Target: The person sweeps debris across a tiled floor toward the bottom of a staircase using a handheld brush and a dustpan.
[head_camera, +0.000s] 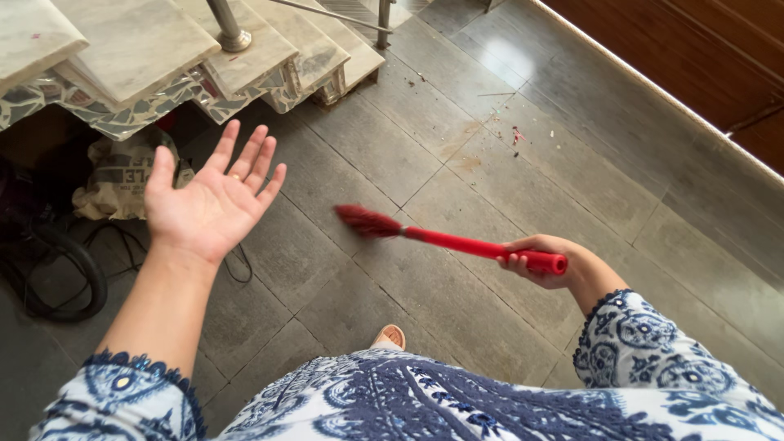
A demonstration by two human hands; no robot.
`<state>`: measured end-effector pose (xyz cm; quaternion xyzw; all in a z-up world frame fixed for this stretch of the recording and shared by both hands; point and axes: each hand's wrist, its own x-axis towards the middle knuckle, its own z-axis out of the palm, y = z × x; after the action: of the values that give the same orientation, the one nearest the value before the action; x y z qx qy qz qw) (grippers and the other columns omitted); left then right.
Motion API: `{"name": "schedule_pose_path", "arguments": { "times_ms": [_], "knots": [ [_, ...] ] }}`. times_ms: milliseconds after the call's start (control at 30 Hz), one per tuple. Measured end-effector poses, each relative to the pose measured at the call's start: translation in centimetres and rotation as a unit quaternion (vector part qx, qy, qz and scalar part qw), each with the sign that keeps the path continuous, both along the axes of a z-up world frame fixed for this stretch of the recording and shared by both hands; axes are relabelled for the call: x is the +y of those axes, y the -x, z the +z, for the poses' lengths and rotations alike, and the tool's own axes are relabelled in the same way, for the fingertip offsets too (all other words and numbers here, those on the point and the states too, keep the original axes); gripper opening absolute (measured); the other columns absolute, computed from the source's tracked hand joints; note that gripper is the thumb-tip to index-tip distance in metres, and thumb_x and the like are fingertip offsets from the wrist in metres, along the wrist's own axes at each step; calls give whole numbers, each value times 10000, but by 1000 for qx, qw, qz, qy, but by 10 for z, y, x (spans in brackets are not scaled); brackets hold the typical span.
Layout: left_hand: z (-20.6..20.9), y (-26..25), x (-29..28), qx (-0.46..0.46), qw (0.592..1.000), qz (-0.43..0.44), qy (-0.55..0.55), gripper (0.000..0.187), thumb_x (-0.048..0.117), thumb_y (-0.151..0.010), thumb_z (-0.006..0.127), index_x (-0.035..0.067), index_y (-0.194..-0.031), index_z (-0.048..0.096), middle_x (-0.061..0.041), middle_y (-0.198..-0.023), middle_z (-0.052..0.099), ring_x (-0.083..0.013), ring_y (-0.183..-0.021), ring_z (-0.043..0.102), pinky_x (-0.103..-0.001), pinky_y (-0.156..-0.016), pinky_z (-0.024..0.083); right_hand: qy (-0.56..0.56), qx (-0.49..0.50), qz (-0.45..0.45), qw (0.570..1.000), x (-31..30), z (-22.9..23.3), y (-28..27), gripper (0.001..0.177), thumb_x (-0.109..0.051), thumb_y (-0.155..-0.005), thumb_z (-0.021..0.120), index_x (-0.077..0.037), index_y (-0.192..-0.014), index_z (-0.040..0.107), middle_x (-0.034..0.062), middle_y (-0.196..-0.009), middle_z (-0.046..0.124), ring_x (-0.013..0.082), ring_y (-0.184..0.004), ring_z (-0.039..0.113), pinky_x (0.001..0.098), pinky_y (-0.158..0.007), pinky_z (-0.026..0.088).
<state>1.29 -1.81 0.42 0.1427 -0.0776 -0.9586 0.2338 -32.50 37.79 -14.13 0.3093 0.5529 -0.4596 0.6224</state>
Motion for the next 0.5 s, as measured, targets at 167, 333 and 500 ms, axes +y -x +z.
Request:
{"name": "schedule_pose_path", "arguments": {
  "times_ms": [167,333,500],
  "knots": [
    [-1,-9,-1,-1,1000,14,5,821,673,-1020,274,43,-1515,456,-240,-1561,497,-353,-1437,490,-573,-1218,338,-20,43,-82,995,12,-10,41,448,-168,-972,624,145,-1275,520,122,-887,680,69,-610,652,129,-509,584],
    [1,0,2,13,1000,11,6,826,674,-1020,269,35,-1503,469,-242,-1553,497,-356,-1436,486,-573,-1217,334,-36,120,-56,991,14,-29,80,428,-167,-957,618,124,-1255,523,121,-909,681,81,-647,654,167,-544,591],
    [1,10,0,18,1000,0,-3,814,677,-1023,267,31,-1466,488,-250,-1543,509,-359,-1435,488,-576,-1214,338,-32,215,-34,976,42,-42,93,426,-118,-937,686,76,-1259,484,118,-932,641,103,-679,642,166,-548,549]
  ]
}}
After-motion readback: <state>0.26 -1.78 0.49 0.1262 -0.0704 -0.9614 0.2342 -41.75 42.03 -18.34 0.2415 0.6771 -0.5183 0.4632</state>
